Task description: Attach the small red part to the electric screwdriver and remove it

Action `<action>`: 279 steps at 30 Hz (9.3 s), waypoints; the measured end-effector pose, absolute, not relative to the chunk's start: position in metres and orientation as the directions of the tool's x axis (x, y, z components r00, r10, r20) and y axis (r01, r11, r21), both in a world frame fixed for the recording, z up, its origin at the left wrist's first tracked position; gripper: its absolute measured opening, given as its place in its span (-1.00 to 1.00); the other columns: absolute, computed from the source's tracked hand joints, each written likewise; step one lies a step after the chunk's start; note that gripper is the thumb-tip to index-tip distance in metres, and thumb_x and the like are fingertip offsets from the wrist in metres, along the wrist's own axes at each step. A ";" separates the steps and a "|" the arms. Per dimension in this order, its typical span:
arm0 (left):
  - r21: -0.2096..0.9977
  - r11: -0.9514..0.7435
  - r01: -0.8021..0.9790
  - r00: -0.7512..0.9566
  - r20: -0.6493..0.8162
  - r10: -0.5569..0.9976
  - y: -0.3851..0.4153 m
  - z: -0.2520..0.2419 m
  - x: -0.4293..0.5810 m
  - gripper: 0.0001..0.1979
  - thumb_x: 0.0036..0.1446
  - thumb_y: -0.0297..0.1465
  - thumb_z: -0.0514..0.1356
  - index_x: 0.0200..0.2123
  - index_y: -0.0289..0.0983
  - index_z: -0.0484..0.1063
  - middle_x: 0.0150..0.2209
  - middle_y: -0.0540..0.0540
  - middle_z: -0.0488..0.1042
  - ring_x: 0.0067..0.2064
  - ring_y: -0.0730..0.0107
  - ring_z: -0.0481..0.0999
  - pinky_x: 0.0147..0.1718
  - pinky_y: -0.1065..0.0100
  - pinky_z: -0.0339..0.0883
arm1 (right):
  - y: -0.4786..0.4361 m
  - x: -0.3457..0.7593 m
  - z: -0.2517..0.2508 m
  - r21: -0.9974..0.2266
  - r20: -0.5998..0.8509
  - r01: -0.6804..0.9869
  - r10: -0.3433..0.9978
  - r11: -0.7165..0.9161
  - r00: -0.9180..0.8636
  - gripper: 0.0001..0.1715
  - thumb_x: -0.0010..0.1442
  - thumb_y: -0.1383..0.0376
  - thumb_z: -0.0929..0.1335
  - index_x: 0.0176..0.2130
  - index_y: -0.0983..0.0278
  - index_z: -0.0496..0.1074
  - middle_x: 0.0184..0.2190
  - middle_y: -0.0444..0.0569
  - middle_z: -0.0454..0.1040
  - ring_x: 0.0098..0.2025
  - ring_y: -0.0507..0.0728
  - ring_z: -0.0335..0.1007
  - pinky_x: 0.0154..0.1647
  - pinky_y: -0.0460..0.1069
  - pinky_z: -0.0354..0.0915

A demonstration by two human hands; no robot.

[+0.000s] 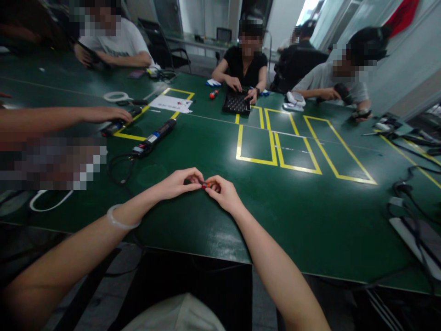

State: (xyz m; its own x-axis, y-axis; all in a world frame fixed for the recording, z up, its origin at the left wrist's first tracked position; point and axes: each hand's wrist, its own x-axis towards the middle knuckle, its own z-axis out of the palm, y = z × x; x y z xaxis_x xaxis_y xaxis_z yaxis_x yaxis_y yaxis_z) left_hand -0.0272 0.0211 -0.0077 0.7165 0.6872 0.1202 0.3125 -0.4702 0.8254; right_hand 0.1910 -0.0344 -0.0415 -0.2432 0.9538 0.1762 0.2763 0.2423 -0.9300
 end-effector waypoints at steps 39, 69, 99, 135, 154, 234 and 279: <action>0.319 0.240 0.917 -0.282 0.092 0.955 0.070 -0.003 -0.158 -0.31 0.11 0.05 0.17 0.15 -0.33 0.31 0.08 -0.48 0.41 0.09 -0.31 0.42 -0.05 -0.08 0.32 | -0.036 0.195 -0.036 -0.890 0.201 0.354 0.944 0.287 -0.260 -0.76 0.18 0.23 0.40 -0.14 0.25 0.45 -0.40 -0.14 0.42 -0.44 0.02 0.27 -0.35 -0.05 0.24; 0.265 0.008 0.964 -0.019 0.041 0.999 0.080 -0.011 -0.132 -0.30 0.10 0.11 0.17 0.14 -0.24 0.45 0.08 -0.30 0.43 0.04 -0.10 0.48 -0.13 0.14 0.36 | -0.034 0.194 -0.040 -0.869 0.188 0.410 0.950 0.279 -0.247 -0.78 0.18 0.25 0.40 -0.14 0.24 0.44 -0.42 -0.15 0.42 -0.44 0.02 0.27 -0.36 -0.05 0.24; 0.341 -0.555 0.759 0.575 0.049 0.817 0.008 -0.010 -0.023 -0.39 0.18 -0.06 0.22 0.21 -0.23 0.36 0.02 -0.18 0.43 0.04 0.08 0.45 -0.06 0.21 0.35 | -0.039 0.189 -0.036 -0.415 0.390 0.760 0.852 0.501 -0.349 -0.92 0.25 0.34 0.40 -0.20 0.21 0.43 -0.12 0.03 0.46 -0.07 0.21 0.40 -0.08 0.04 0.32; 0.080 -0.502 0.861 0.500 0.046 0.865 0.029 0.000 -0.039 -0.41 0.28 -0.03 0.13 0.27 -0.20 0.25 0.02 -0.25 0.38 -0.01 0.05 0.43 -0.19 0.25 0.33 | -0.032 0.205 -0.040 -0.614 0.410 0.626 0.872 0.481 -0.268 -0.78 0.33 0.36 0.25 -0.18 0.24 0.49 -0.24 -0.01 0.53 -0.17 0.14 0.47 -0.09 0.01 0.34; 0.174 -0.038 0.984 0.015 0.131 0.991 0.107 -0.016 -0.178 -0.35 0.15 0.11 0.11 0.09 -0.24 0.44 -0.03 -0.38 0.38 -0.01 -0.22 0.40 -0.11 -0.01 0.27 | -0.033 0.202 -0.040 -0.628 0.363 0.624 0.885 0.465 -0.293 -0.78 0.32 0.38 0.26 -0.17 0.23 0.50 -0.26 -0.04 0.51 -0.24 0.10 0.44 -0.19 -0.03 0.31; 0.676 -0.552 0.488 0.562 0.241 0.791 0.041 0.010 -0.047 -0.67 0.25 -0.18 0.18 -0.04 -0.27 0.42 -0.08 -0.14 0.54 -0.05 0.23 0.53 0.01 0.22 0.35 | -0.028 0.199 -0.044 -0.983 0.109 0.126 0.972 0.137 -0.206 -0.67 0.11 0.12 0.47 -0.18 0.26 0.50 -0.34 -0.06 0.54 -0.38 0.04 0.38 -0.33 -0.04 0.30; 0.274 -0.346 0.897 0.353 0.027 0.935 0.059 -0.008 -0.079 -0.38 0.14 -0.04 0.22 0.18 -0.27 0.39 0.03 -0.24 0.46 0.03 0.00 0.49 -0.09 0.21 0.35 | -0.026 0.196 -0.047 -0.966 0.116 0.200 0.968 0.161 -0.222 -0.67 0.11 0.12 0.47 -0.18 0.27 0.50 -0.33 -0.07 0.53 -0.44 0.01 0.26 -0.41 -0.07 0.20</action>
